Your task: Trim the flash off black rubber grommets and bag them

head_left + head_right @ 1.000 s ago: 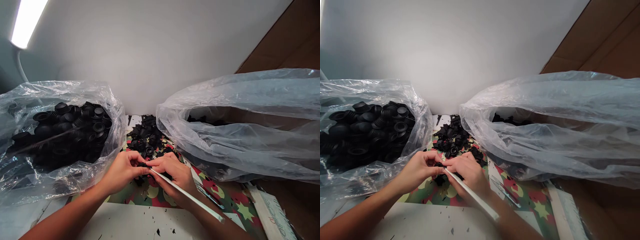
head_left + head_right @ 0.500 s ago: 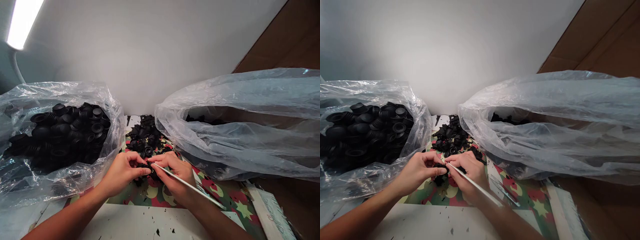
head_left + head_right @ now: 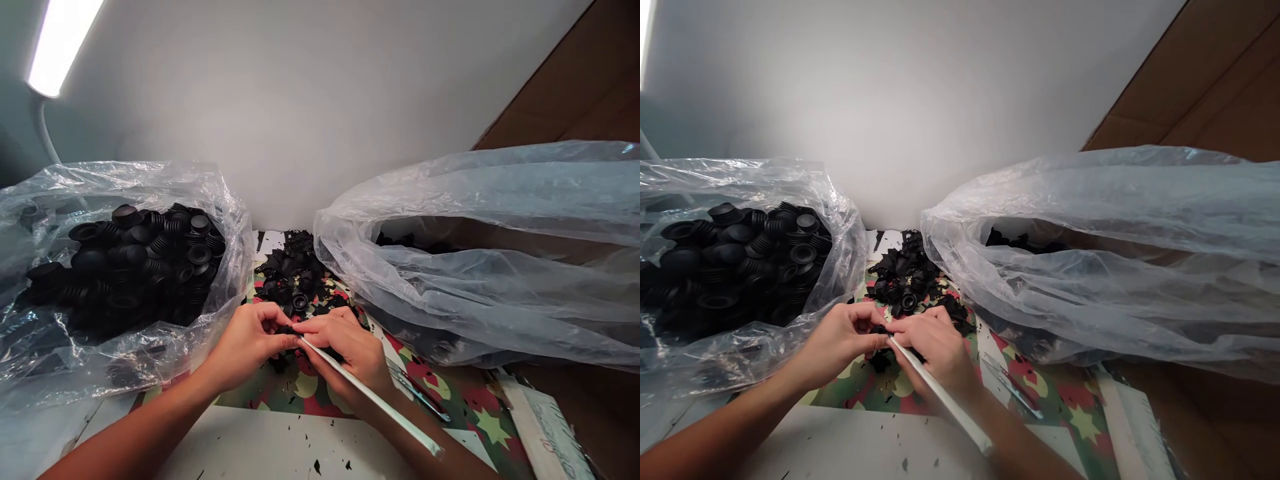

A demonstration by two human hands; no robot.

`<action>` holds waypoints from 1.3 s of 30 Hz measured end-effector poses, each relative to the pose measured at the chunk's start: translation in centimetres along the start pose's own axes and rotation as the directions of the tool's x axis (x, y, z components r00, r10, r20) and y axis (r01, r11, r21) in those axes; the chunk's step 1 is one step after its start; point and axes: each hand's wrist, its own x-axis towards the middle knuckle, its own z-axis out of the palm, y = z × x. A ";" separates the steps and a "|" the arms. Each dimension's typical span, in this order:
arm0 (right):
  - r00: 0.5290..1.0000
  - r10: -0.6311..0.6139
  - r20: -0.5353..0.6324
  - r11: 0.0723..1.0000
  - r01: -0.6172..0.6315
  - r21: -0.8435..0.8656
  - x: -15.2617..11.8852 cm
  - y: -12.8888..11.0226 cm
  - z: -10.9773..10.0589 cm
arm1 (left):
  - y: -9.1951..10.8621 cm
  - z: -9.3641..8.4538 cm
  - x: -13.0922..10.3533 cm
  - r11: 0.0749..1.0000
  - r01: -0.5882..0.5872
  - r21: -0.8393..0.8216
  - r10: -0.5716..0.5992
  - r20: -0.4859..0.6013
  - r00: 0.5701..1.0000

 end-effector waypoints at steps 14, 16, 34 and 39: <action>0.994 -0.043 -0.101 0.995 0.033 -0.091 -0.6 0.4 1.3 | -0.4 0.0 0.1 0.998 -0.033 0.047 0.033 -0.009 0.999; 0.996 -0.019 -0.087 0.993 0.009 -0.119 -0.6 0.4 1.1 | -0.3 0.0 0.1 1.000 -0.021 0.020 0.021 -0.002 1.000; 0.998 -0.059 0.037 0.998 0.058 0.028 -0.4 0.3 0.1 | -0.8 0.3 -0.4 0.934 -0.151 0.324 0.164 -0.013 0.986; 0.989 -0.135 0.064 0.989 0.139 -0.053 -0.3 0.4 0.3 | -0.8 0.4 -0.5 0.903 -0.171 0.394 0.186 0.000 0.983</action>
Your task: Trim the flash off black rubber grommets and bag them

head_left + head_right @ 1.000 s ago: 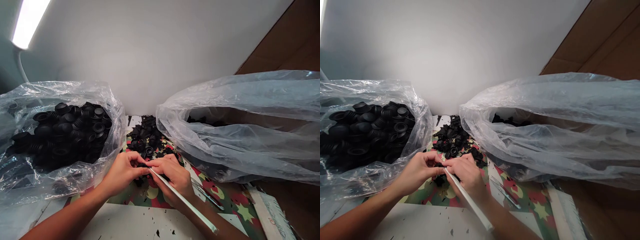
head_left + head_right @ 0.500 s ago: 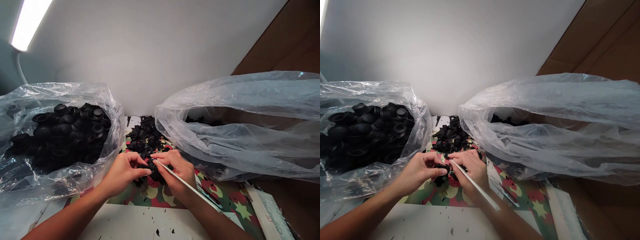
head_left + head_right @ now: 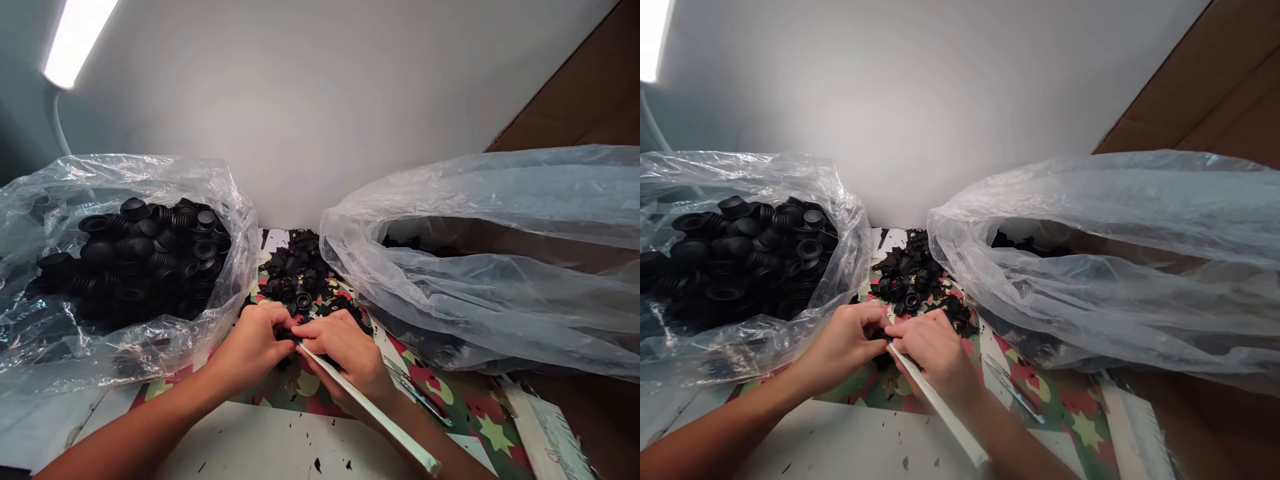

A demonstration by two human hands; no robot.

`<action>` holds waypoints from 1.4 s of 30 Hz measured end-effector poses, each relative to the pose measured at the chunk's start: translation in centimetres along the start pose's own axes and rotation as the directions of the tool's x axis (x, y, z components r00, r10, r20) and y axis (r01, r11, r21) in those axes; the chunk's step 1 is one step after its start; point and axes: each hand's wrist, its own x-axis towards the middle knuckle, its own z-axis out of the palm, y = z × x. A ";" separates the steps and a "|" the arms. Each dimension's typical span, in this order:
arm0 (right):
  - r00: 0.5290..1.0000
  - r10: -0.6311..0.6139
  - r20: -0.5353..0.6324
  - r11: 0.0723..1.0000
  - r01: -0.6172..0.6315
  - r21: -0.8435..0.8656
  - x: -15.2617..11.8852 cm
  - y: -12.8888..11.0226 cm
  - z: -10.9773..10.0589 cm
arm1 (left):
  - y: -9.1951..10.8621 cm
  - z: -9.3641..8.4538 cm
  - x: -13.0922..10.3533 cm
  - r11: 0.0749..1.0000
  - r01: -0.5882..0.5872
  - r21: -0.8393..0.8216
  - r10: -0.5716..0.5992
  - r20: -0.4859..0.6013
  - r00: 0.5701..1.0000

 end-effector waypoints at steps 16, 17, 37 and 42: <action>0.994 0.003 0.107 1.000 0.000 -0.029 -1.7 0.2 0.5 | -0.2 0.4 -0.3 0.990 0.002 0.141 -0.017 0.105 0.994; 0.993 -0.008 0.118 0.999 0.014 -0.050 -1.7 0.1 0.5 | -0.2 0.4 -0.3 0.990 0.002 0.142 -0.018 0.110 0.994; 0.993 0.025 0.114 0.997 -0.033 0.067 -0.4 0.0 -0.6 | -0.3 -0.7 -0.1 0.995 -0.008 0.098 -0.006 0.141 0.990; 0.987 0.004 0.158 1.000 -0.009 0.029 -0.9 0.2 -0.4 | -0.3 -0.5 -0.2 0.989 -0.011 0.145 -0.011 0.151 0.989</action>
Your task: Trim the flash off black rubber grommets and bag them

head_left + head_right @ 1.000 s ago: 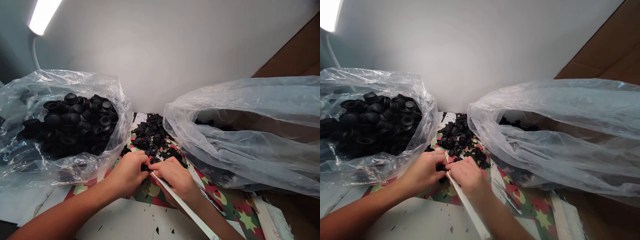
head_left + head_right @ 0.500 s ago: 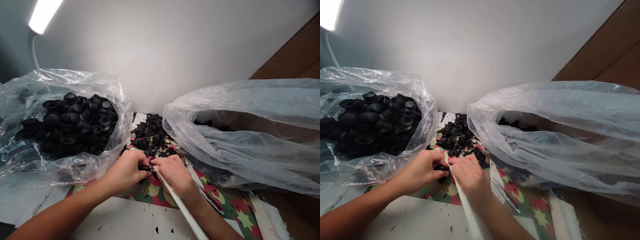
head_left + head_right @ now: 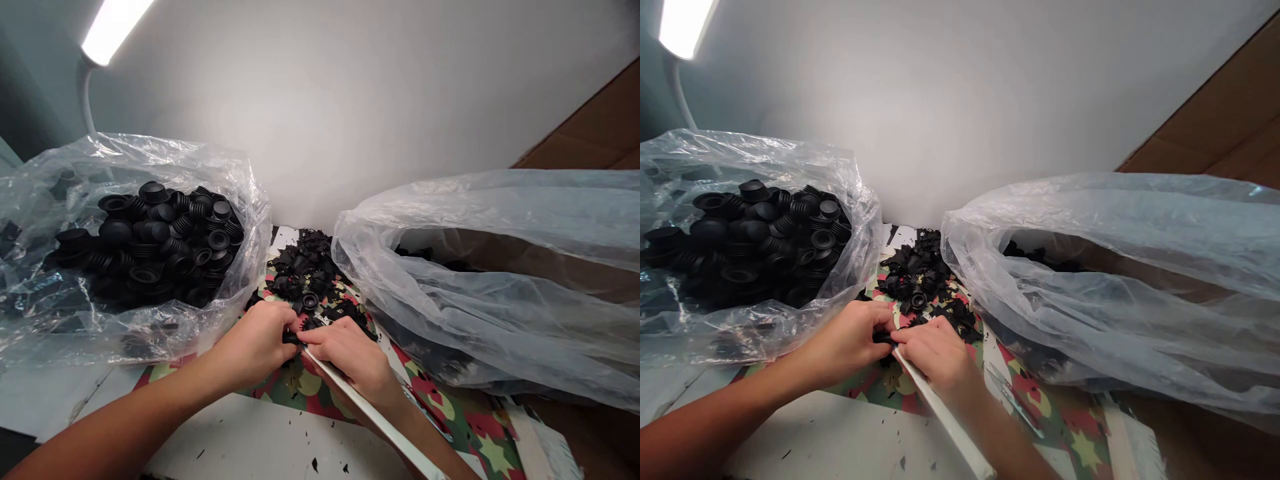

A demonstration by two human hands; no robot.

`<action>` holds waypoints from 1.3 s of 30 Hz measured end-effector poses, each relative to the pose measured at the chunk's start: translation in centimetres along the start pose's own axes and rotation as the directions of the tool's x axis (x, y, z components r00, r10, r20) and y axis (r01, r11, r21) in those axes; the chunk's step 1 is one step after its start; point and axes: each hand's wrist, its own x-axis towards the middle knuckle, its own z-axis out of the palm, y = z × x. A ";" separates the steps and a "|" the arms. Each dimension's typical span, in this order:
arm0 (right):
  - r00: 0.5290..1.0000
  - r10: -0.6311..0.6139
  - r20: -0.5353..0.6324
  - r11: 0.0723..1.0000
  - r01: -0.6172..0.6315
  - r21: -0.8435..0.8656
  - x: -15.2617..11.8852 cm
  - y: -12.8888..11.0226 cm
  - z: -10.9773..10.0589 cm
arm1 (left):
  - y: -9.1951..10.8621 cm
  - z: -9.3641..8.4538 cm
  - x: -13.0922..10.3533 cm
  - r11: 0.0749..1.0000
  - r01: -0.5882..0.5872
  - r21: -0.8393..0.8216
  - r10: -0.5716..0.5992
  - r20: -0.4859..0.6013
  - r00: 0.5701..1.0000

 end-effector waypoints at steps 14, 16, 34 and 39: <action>0.993 -0.102 -0.062 0.977 0.089 -0.192 -0.2 -0.4 1.7 | 0.5 0.0 -0.2 1.000 0.003 0.013 -0.003 -0.016 1.000; 0.993 -0.059 -0.103 0.981 0.038 -0.189 0.0 -0.4 1.4 | 0.5 -0.2 -0.2 0.998 0.012 -0.058 -0.014 -0.027 1.000; 0.729 0.646 -0.226 0.704 -0.454 0.547 1.3 0.0 0.7 | -1.1 0.6 0.9 0.575 0.010 -0.818 -0.150 -0.093 0.984; 0.708 0.685 -0.171 0.646 -0.482 0.593 1.5 -0.3 0.5 | -0.9 0.7 1.0 0.599 -0.038 -0.800 -0.122 -0.138 0.983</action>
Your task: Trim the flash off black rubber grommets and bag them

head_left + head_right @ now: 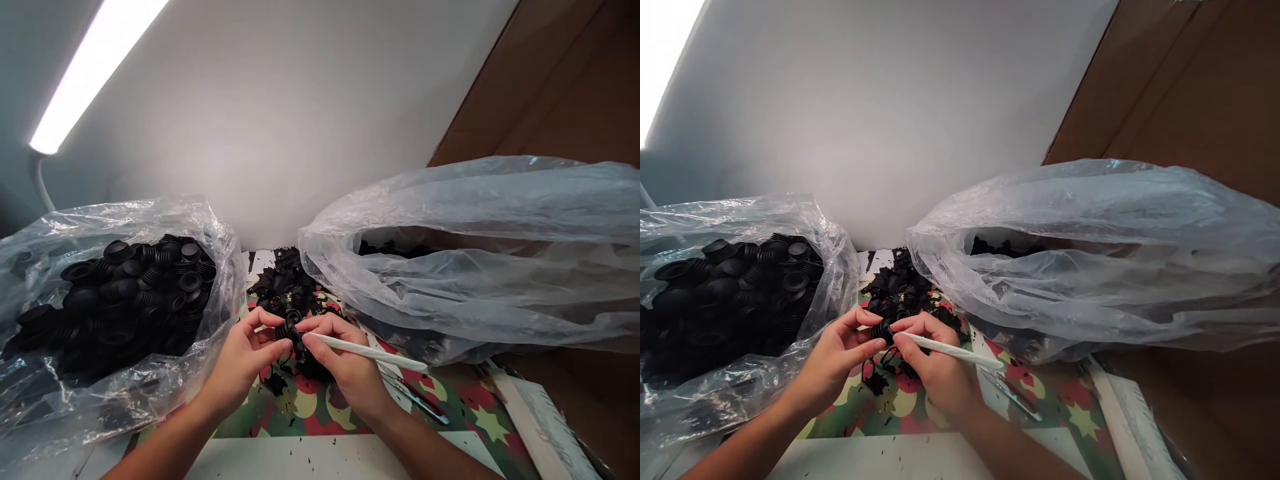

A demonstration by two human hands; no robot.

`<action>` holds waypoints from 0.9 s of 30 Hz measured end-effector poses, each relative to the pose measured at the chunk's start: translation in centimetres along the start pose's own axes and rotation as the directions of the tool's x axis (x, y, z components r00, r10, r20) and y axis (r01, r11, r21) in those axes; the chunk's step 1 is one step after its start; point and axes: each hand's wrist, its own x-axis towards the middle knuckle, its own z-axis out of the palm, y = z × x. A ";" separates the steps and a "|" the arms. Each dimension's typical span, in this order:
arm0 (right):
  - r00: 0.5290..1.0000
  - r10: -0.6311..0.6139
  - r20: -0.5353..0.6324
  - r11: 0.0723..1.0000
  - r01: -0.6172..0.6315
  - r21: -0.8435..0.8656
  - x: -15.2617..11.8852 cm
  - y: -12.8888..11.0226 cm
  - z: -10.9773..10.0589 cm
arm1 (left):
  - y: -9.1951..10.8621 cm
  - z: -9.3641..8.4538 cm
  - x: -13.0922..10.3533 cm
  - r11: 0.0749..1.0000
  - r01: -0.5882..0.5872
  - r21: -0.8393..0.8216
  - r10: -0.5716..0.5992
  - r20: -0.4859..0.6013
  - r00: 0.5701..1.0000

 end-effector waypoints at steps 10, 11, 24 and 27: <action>0.999 -0.040 0.007 0.999 0.041 -0.017 -0.5 0.0 0.4 | 0.0 0.7 -0.4 0.988 -0.083 0.129 0.089 -0.040 0.995; 0.999 -0.040 0.007 0.999 0.040 -0.015 -0.5 0.0 0.4 | 0.0 0.6 -0.4 0.989 -0.088 0.122 0.093 -0.038 0.995; 0.945 -0.327 0.008 0.900 0.315 -0.300 -0.8 0.0 0.5 | 0.1 0.9 -0.7 0.946 -0.151 0.288 0.176 -0.063 0.982; 0.928 -0.371 -0.029 0.861 0.333 -0.384 -0.4 0.4 0.5 | -0.1 1.0 -0.9 0.915 -0.226 0.335 0.265 -0.074 0.961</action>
